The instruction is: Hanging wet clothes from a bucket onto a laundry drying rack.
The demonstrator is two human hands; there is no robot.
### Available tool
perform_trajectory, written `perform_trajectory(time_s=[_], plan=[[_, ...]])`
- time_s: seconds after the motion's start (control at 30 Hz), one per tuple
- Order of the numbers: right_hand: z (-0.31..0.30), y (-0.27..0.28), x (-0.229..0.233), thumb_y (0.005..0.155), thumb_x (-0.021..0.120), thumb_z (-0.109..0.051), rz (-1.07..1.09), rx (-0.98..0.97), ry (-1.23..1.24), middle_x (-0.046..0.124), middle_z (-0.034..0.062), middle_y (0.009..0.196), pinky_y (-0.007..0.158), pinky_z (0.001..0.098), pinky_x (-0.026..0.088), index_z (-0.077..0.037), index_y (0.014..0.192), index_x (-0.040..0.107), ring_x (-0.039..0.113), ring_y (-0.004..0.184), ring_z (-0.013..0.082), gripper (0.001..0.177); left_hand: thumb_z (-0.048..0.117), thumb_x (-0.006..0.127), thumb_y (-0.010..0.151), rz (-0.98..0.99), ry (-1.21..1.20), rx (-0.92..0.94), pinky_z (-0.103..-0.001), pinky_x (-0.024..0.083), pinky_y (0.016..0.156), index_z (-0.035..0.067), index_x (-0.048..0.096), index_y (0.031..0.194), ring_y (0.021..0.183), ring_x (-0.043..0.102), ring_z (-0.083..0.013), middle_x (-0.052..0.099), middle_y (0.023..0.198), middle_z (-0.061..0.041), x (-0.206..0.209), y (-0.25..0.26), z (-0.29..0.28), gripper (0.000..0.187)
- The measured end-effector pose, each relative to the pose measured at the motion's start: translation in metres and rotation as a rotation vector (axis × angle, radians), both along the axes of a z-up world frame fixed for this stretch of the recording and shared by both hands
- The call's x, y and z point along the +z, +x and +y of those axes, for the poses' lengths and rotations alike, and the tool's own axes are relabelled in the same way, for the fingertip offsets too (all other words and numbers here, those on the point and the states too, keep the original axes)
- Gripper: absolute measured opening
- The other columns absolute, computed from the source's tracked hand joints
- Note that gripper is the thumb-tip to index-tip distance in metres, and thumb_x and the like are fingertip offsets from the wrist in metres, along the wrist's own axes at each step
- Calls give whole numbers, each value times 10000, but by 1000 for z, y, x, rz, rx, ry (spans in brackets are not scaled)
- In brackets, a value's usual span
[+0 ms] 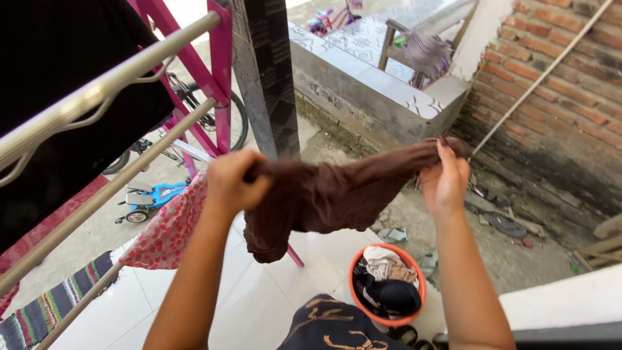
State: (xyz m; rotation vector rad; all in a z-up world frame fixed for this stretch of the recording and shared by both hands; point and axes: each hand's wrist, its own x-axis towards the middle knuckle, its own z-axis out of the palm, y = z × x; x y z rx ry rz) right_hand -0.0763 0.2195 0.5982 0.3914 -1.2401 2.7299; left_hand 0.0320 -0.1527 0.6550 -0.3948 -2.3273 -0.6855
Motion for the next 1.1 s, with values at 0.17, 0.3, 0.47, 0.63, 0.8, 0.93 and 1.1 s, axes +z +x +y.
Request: perform_trajectory(time_s=[0.17,0.3,0.47,0.63,0.8,0.93,1.1], plan=[[-18,-53,-269,1040,649,-388,-116,-409,592,656,131,1065,775,336,553,19,1157,575,689,887,216,429,282,817,654,-306,-147,-103,-469,518,708,157,673,972,809,674,-354,709,841,-110,-166,-13,14,371],[-15,-41,-388,929,642,-156,-933,280,387,705,147,865,554,375,560,13,1052,651,670,629,268,210,224,732,762,-830,-149,83,-440,555,786,214,721,1035,939,699,-306,756,963,-67,-292,-2,-26,273],[-11,-35,-215,960,644,-172,-454,55,354,713,93,781,526,313,537,-14,972,690,668,597,179,164,174,727,764,-527,-116,206,-473,529,773,166,712,992,898,680,-351,718,901,-117,-188,-7,-41,228],[-13,-21,-156,1025,640,-228,35,-283,238,672,19,774,544,265,459,-53,849,685,566,603,90,252,206,790,740,72,-59,165,-490,480,757,104,661,891,801,628,-383,666,782,-141,-42,37,-2,223],[-54,7,-283,950,612,-298,-696,232,936,586,79,715,536,405,530,65,821,622,667,575,246,385,290,764,808,-680,-92,75,-489,503,811,124,710,1000,923,663,-386,716,947,-154,-257,19,-42,259],[-49,27,-283,935,613,-214,-756,634,876,750,183,783,637,375,601,70,886,708,718,645,249,303,328,756,792,-951,-55,227,-458,531,852,141,746,989,979,684,-357,739,990,-142,-274,42,-91,272],[-37,-4,-152,980,586,-172,-199,329,326,769,147,960,700,363,594,41,984,746,721,762,224,267,492,870,644,-729,-28,385,-438,543,809,128,776,880,889,685,-350,732,826,-139,-150,64,-108,444]])
